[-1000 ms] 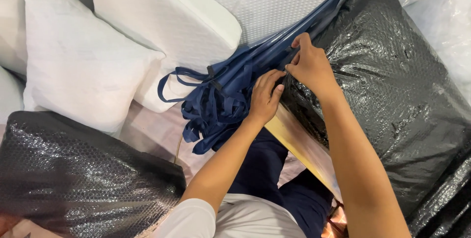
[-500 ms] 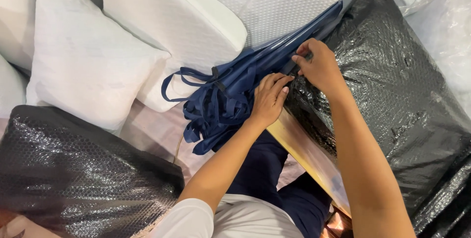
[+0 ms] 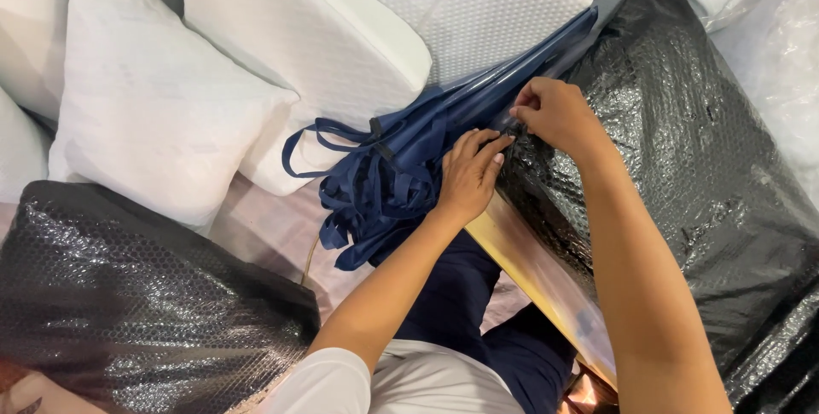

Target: A person wraps a white pillow in black bubble wrap, securing it with clear tape cut using scissors.

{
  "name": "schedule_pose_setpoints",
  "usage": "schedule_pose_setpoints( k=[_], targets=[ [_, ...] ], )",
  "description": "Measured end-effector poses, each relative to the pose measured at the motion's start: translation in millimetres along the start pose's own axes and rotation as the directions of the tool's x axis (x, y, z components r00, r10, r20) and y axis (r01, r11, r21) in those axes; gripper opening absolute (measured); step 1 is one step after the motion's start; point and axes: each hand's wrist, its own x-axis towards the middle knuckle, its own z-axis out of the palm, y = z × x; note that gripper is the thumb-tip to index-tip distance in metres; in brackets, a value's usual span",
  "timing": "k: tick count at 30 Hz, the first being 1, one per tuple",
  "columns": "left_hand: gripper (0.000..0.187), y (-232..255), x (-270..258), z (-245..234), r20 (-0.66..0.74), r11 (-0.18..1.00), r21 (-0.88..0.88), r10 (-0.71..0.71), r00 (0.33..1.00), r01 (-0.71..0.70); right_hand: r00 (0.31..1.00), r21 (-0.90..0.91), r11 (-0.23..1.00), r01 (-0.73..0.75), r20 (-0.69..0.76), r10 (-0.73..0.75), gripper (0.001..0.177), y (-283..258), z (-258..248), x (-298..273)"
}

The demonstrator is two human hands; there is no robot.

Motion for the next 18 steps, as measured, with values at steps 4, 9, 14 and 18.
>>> schedule_pose_setpoints(
  k=[4,9,14,18],
  targets=[
    [0.036,-0.5,-0.3,1.4,0.013,1.000,0.007,-0.009,1.000,0.008,0.999,-0.068,0.998,-0.013,0.036,0.015,0.012,-6.9,-1.6,1.1],
    [0.034,-0.7,-0.3,2.8,0.008,0.999,0.042,-0.007,1.000,0.007,0.996,-0.234,0.972,0.003,0.090,0.019,0.016,-8.0,2.9,5.5],
    [0.034,-0.8,-0.2,3.5,0.003,0.999,0.052,0.000,1.000,0.000,0.993,-0.319,0.948,0.011,0.112,0.026,0.014,-1.2,9.1,12.3],
    [0.033,-3.0,-1.0,6.0,-0.011,0.997,0.078,0.015,1.000,-0.014,0.991,-0.419,0.907,0.031,0.129,0.026,0.014,8.6,17.0,18.3]
  ],
)
